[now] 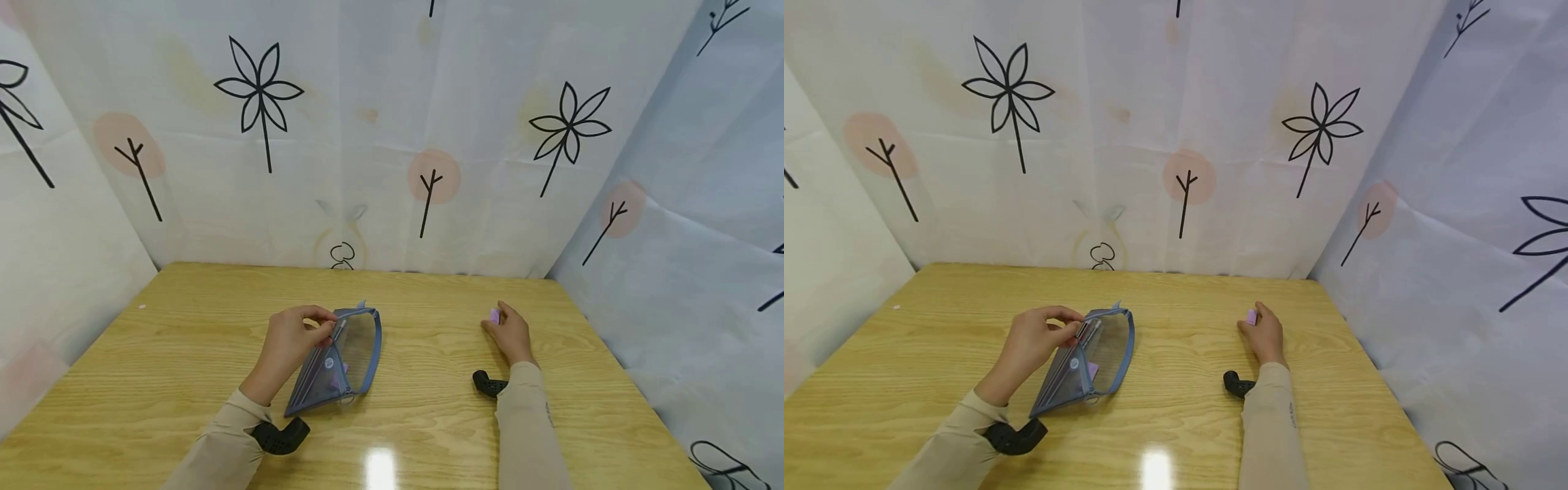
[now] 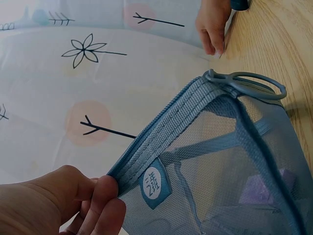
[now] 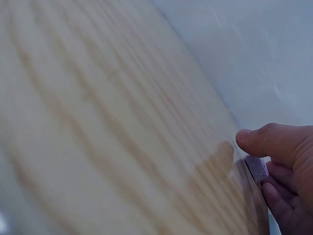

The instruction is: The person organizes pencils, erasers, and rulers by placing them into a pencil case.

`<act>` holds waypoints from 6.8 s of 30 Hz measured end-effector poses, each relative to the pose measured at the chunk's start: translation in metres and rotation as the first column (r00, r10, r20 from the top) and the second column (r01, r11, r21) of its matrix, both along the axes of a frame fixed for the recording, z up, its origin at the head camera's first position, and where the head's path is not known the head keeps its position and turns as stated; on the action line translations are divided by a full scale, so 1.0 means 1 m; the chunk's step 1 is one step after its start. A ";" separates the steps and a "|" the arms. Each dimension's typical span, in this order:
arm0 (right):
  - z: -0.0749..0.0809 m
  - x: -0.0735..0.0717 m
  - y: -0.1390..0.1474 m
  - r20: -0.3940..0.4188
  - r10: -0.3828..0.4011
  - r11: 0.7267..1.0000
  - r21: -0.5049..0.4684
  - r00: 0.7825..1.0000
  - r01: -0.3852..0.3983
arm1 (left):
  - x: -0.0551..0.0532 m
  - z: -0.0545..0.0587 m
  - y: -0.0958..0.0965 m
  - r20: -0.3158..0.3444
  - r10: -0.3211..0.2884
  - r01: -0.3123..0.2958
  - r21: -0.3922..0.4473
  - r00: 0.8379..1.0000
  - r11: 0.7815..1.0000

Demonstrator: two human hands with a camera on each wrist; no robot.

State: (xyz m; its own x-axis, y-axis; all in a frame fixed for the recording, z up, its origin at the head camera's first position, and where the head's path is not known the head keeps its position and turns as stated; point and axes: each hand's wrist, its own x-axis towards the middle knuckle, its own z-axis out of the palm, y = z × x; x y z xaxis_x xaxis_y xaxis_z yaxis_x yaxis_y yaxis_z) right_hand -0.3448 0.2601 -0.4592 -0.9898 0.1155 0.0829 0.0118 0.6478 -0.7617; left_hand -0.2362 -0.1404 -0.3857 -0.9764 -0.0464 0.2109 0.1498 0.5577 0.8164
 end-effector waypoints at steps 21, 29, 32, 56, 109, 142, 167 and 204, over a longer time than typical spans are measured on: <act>0.001 -0.001 0.002 -0.010 0.019 0.998 0.062 1.000 -0.018 | 0.000 -0.001 -0.002 -0.018 0.008 -0.008 -0.021 1.000 1.000; 0.001 -0.001 0.000 -0.016 0.003 0.998 0.069 1.000 -0.002 | 0.000 0.000 -0.001 -0.024 0.009 -0.010 -0.033 1.000 0.999; 0.001 0.000 0.000 -0.020 -0.008 0.997 0.073 1.000 0.009 | 0.000 0.001 -0.001 -0.021 0.006 -0.007 -0.031 1.000 0.999; 0.003 0.002 -0.006 -0.121 -0.100 0.994 -0.058 0.988 0.093 | 0.000 0.000 -0.001 -0.015 0.010 -0.010 -0.021 1.000 1.000; 0.044 0.006 -0.028 -0.078 -0.002 0.925 -0.378 0.997 -0.027 | 0.001 0.001 -0.002 -0.027 0.005 -0.006 -0.014 1.000 1.000; 0.055 0.010 -0.050 -0.072 0.121 0.933 -0.332 0.990 -0.138 | 0.001 -0.001 -0.002 -0.020 -0.002 0.002 -0.022 1.000 1.000; 0.070 0.021 -0.082 -0.105 0.226 0.932 -0.267 0.968 -0.246 | 0.003 0.001 -0.002 -0.019 0.002 -0.003 -0.026 1.000 1.000; 0.067 0.022 -0.109 -0.105 0.325 0.913 -0.226 0.940 -0.340 | 0.001 0.002 -0.002 0.000 0.002 -0.002 -0.018 1.000 1.000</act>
